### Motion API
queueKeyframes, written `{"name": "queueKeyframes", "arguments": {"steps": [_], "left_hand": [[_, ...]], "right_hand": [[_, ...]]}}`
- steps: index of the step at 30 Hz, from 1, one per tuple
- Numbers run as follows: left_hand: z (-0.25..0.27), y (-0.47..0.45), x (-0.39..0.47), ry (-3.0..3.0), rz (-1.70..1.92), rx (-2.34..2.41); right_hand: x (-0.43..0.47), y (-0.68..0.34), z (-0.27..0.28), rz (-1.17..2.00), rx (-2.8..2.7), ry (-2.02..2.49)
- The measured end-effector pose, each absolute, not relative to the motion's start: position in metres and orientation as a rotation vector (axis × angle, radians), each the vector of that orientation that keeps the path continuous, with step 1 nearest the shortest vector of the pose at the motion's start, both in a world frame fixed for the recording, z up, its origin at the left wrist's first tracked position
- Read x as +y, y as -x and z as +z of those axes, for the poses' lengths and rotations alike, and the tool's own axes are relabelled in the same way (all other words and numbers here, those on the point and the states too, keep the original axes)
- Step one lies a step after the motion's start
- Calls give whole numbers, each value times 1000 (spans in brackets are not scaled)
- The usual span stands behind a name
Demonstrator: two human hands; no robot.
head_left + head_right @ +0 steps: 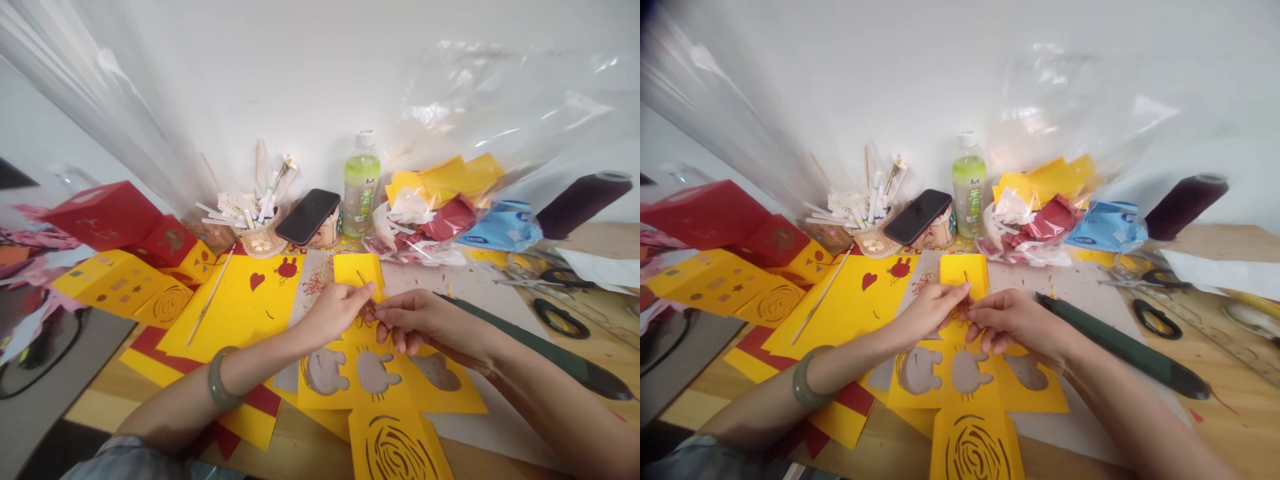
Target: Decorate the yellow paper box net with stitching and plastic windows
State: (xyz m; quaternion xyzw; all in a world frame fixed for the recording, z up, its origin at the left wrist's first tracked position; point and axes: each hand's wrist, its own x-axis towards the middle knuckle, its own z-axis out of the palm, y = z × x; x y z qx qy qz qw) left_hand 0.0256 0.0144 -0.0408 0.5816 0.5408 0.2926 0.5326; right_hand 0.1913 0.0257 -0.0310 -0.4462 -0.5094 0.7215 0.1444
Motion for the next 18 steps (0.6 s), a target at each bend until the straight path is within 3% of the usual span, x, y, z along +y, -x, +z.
{"name": "queueKeyframes", "arguments": {"steps": [6, 11, 14, 18], "left_hand": [[-38, -27, 11, -1169, 759, 1210], [-38, -25, 7, -1054, 714, 1218], [-37, -25, 5, -1078, 684, 1197], [-36, -26, 5, -1165, 619, 1219]], "right_hand": [[18, -189, -26, 2060, -1813, 1298], [24, -205, -24, 1716, -2200, 1386], [33, -215, -22, 1501, -2189, 1543], [35, -211, -23, 1576, -1980, 1512]]}}
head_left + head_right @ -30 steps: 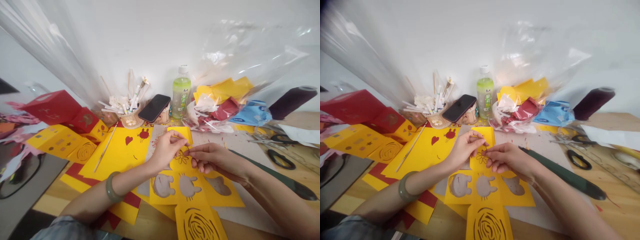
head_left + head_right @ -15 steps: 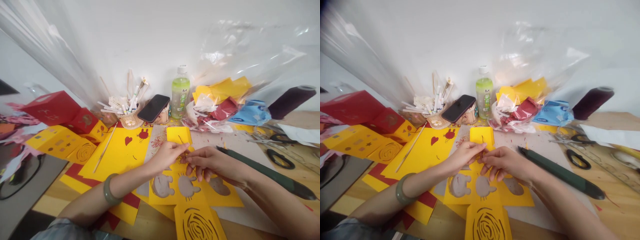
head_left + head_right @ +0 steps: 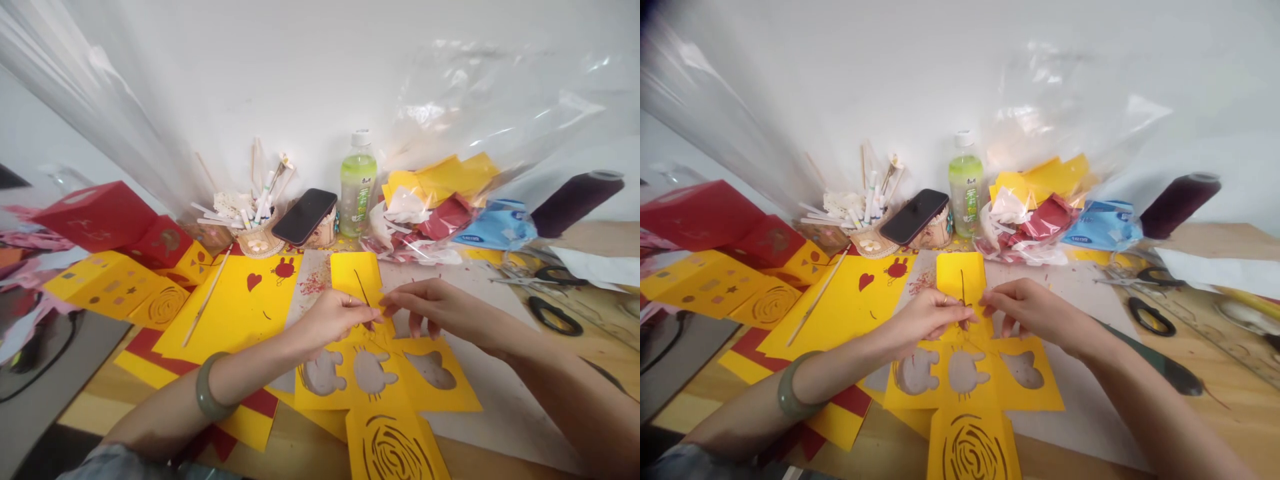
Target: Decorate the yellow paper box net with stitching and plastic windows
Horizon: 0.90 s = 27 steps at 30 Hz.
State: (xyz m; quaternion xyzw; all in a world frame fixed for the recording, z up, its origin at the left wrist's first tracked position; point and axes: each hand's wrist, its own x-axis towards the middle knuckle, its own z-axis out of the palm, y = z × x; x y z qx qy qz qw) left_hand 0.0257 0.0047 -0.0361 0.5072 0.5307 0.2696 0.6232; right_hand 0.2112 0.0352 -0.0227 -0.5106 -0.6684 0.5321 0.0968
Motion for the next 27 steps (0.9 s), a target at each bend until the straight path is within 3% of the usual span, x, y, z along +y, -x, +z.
{"name": "queueKeyframes", "arguments": {"steps": [13, 20, 24, 27], "left_hand": [[-23, -13, 6, -1817, 251, 1147], [-28, 6, 32, -2174, 898, 1855], [-48, 6, 44, -1957, 837, 1747], [-52, -2, 39, -1809, 984, 1559]], "right_hand": [[27, -179, -43, 1725, -1640, 1537], [32, -181, -48, 1757, -1613, 1532], [33, -182, -52, 1772, -1613, 1534], [33, -182, -52, 1782, -1611, 1539]]}}
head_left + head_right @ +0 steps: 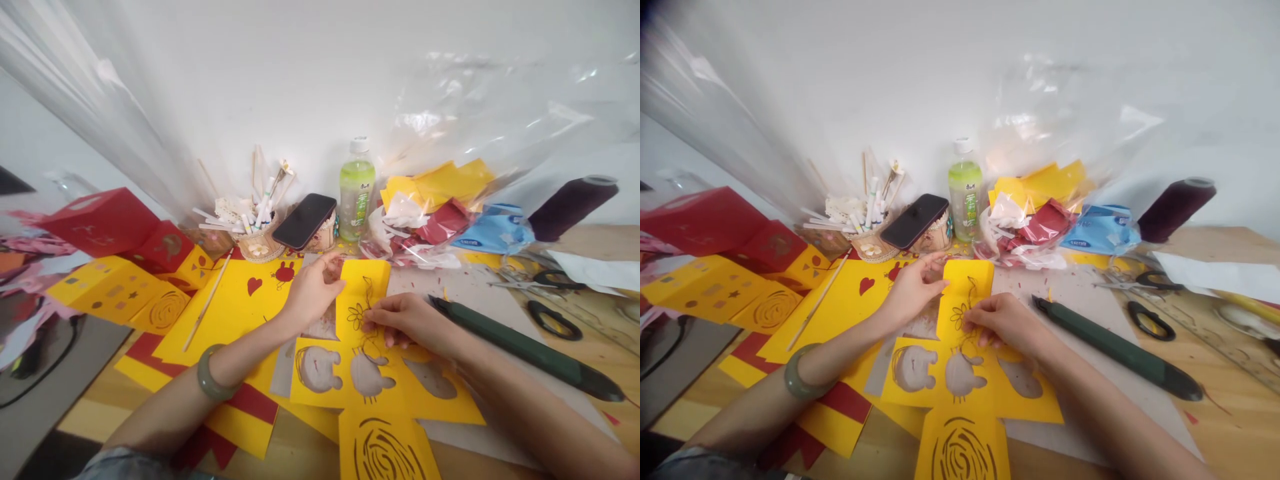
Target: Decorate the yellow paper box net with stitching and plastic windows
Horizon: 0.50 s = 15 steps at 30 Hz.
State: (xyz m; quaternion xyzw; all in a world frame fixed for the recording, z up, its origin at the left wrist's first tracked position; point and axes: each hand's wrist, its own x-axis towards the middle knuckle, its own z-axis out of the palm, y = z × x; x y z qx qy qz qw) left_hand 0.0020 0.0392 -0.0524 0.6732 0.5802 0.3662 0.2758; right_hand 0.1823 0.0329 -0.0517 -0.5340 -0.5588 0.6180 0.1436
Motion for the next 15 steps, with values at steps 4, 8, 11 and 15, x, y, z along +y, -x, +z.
{"name": "queueKeyframes", "arguments": {"steps": [4, 8, 11, 15], "left_hand": [[-52, -9, 22, -2037, 1146, 1325], [-54, -6, 11, -2370, 1198, 1019], [-54, -3, 10, -2387, 1174, 899], [-53, -7, 11, -2110, 1155, 1022]], "right_hand": [[31, -182, -52, 1777, -1586, 1522], [30, -183, -56, 1770, -1554, 1492], [30, -183, -58, 1778, -1541, 1489], [32, -183, -58, 1808, -1547, 1512]]}}
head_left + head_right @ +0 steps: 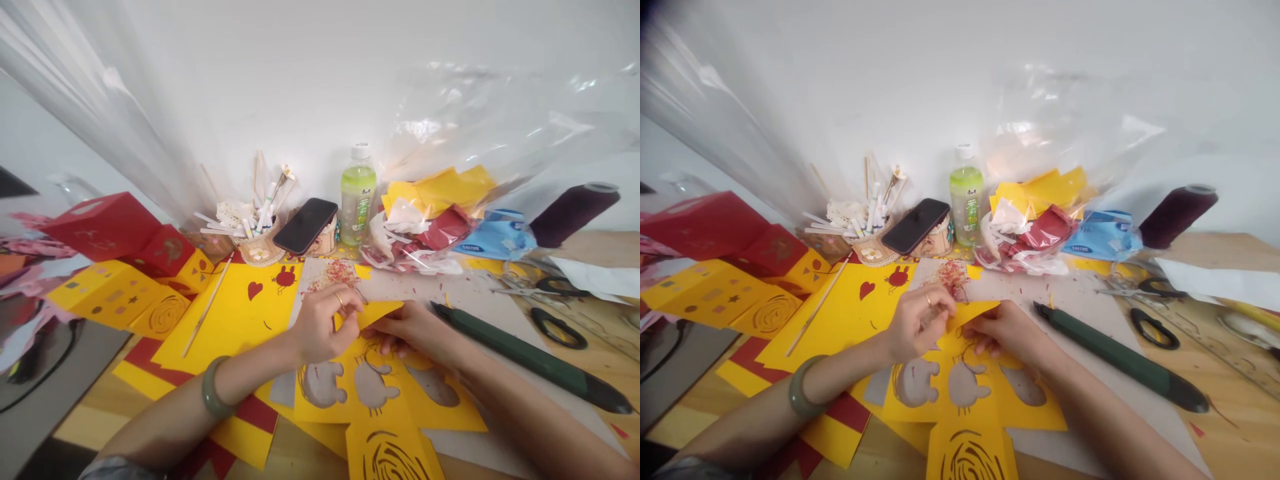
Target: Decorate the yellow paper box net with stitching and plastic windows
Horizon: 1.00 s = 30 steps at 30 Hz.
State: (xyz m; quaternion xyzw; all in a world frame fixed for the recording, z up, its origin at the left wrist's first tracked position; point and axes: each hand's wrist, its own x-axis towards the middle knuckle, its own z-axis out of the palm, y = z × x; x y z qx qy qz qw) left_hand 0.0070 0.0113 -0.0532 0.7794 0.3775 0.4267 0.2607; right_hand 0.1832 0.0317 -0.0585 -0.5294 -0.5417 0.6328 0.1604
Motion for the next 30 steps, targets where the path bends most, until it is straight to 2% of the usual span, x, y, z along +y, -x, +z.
{"name": "queueKeyframes", "arguments": {"steps": [5, 9, 12, 16, 18, 30], "left_hand": [[-55, -13, 12, -1759, 1201, 1223], [-52, -12, 1, -2061, 1411, 1011], [-48, -14, -3, -2230, 1151, 1035], [-46, -20, 7, -2042, 806, 1499], [-46, -22, 14, -1921, 728, 1581], [-55, -31, 27, -1422, 942, 1374]], "right_hand": [[32, -182, -56, 1816, -1562, 1538], [31, -183, -54, 1816, -1568, 1527], [31, -184, -54, 1825, -1567, 1518], [32, -185, -55, 1827, -1567, 1505], [32, -184, -54, 1824, -1568, 1495], [32, -185, -47, 1765, -1590, 1492]]}}
